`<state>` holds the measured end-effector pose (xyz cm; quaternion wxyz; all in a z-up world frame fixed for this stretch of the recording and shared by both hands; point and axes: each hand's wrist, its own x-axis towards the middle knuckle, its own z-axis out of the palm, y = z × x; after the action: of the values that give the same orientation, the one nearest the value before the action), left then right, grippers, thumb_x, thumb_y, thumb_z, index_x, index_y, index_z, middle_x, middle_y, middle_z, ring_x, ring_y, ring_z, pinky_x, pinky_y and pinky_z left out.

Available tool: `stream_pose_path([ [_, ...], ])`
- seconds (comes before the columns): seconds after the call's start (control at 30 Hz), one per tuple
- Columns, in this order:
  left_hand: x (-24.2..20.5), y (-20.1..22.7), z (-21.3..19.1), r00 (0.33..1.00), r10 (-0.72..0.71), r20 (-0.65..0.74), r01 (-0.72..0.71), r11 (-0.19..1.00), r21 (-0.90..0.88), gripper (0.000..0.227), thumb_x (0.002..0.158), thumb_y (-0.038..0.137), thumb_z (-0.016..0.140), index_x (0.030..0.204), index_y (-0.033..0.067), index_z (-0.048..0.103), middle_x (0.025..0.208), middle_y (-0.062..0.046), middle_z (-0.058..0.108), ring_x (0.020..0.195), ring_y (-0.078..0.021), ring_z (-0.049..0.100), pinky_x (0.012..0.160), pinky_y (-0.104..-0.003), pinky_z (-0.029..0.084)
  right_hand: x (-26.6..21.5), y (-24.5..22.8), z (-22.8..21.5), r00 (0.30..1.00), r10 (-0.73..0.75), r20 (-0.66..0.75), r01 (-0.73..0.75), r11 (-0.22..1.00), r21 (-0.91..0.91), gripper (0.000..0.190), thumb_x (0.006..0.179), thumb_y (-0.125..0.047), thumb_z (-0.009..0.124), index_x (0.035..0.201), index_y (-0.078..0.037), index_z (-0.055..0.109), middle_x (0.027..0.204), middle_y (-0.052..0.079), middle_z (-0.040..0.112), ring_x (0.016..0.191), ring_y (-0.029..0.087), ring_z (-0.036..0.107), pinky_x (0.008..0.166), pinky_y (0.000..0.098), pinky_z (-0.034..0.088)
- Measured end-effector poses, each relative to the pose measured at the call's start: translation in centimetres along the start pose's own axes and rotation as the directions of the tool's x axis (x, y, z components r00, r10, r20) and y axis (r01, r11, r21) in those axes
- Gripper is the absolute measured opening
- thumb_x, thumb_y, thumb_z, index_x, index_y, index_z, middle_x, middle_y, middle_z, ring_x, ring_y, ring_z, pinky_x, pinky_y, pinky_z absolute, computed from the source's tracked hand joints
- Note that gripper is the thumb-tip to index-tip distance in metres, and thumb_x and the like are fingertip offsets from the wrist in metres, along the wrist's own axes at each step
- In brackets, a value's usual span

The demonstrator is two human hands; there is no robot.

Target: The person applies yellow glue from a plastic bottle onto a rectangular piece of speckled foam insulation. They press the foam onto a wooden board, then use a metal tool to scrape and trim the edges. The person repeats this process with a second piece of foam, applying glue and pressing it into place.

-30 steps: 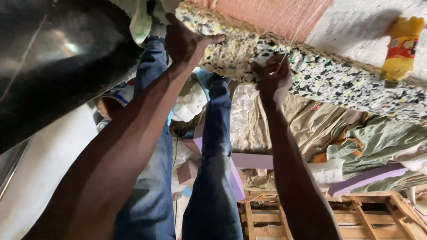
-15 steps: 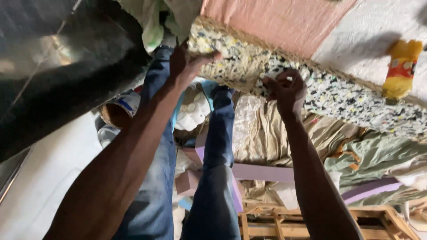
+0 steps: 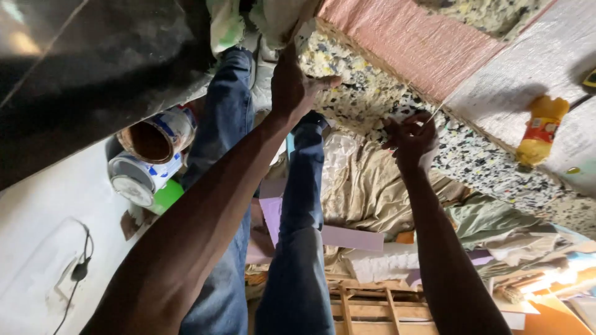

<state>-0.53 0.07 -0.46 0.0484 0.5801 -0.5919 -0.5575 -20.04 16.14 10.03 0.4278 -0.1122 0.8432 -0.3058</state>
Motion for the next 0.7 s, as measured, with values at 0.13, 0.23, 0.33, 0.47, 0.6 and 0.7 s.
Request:
stream_pose_path([
  [0.13, -0.8, 2.0, -0.7, 0.984, -0.146, -0.099, 0.166, 0.957, 0.236, 0.138, 0.063, 0.060, 0.105, 0.152, -0.0058, 0.023, 0.152, -0.030, 0.038, 0.143, -0.0443, 0.037, 0.116, -0.049, 0.035, -0.8, 0.6, -0.2, 0.993, 0.110, -0.035, -0.108, 0.993, 0.042, 0.032, 0.091, -0.008, 0.082, 0.091, -0.012, 0.050, 0.070, 0.008, 0.068, 0.049, 0.014, 0.066, 0.035, 0.0257, 0.051],
  [0.23, -1.3, 7.8, -2.7, 0.985, 0.051, -0.165, 0.026, 0.902, 0.431, 0.136, 0.063, 0.058, 0.108, 0.152, 0.0005, 0.023, 0.154, -0.028, 0.032, 0.144, -0.0429, 0.033, 0.120, -0.053, 0.032, -0.6, -0.3, -0.8, 0.995, 0.049, -0.089, -0.041, 0.996, 0.083, 0.037, 0.091, -0.007, 0.081, 0.081, -0.015, 0.046, 0.069, 0.007, 0.069, 0.052, 0.013, 0.068, 0.038, 0.0237, 0.047],
  [0.33, -3.9, 6.8, 1.5, 0.930, 0.366, 0.039, -0.343, 0.822, 0.454, 0.079, 0.069, 0.039, 0.099, 0.121, 0.0096, 0.048, 0.120, -0.015, 0.051, 0.111, -0.0344, 0.058, 0.095, -0.046, 0.050, -1.8, 0.7, -1.3, 0.988, 0.074, -0.139, -0.069, 0.997, 0.042, 0.044, 0.085, -0.015, 0.093, 0.075, -0.012, 0.050, 0.066, 0.008, 0.070, 0.053, 0.015, 0.070, 0.035, 0.0208, 0.042],
  [0.47, -3.5, 2.4, 9.4, 0.822, 0.433, 0.370, -0.535, 0.809, 0.243, 0.012, 0.094, 0.019, 0.065, 0.091, 0.0070, 0.062, 0.089, -0.018, 0.062, 0.089, -0.0371, 0.064, 0.077, -0.046, 0.051, 0.3, 4.1, -0.8, 0.977, -0.024, -0.214, -0.011, 0.987, -0.161, 0.034, 0.082, -0.008, 0.089, 0.077, -0.006, 0.056, 0.055, 0.008, 0.064, 0.044, 0.014, 0.063, 0.041, 0.0240, 0.047],
  [0.6, -3.9, 4.8, 11.0, 0.719, 0.602, 0.348, -0.690, 0.557, 0.463, 0.002, 0.084, 0.014, 0.068, 0.085, 0.0125, 0.067, 0.087, -0.011, 0.065, 0.096, -0.0289, 0.065, 0.088, -0.036, 0.051, 0.5, 9.1, 0.4, 0.882, -0.171, -0.439, 0.228, 0.970, 0.080, 0.046, 0.072, -0.002, 0.094, 0.068, -0.013, 0.049, 0.055, 0.006, 0.060, 0.054, 0.011, 0.060, 0.050, 0.0232, 0.040],
  [0.7, -3.6, 7.0, 10.4, 0.688, 0.466, 0.556, -0.694, 0.201, 0.691, 0.013, 0.093, 0.015, 0.061, 0.080, 0.0141, 0.058, 0.082, -0.004, 0.063, 0.087, -0.0203, 0.060, 0.087, -0.033, 0.050, -0.1, 5.4, -1.1, 0.931, -0.027, -0.364, 0.150, 0.938, 0.313, 0.046, 0.069, 0.009, 0.087, 0.067, -0.007, 0.043, 0.050, 0.009, 0.054, 0.043, 0.019, 0.062, 0.039, 0.0269, 0.050],
])
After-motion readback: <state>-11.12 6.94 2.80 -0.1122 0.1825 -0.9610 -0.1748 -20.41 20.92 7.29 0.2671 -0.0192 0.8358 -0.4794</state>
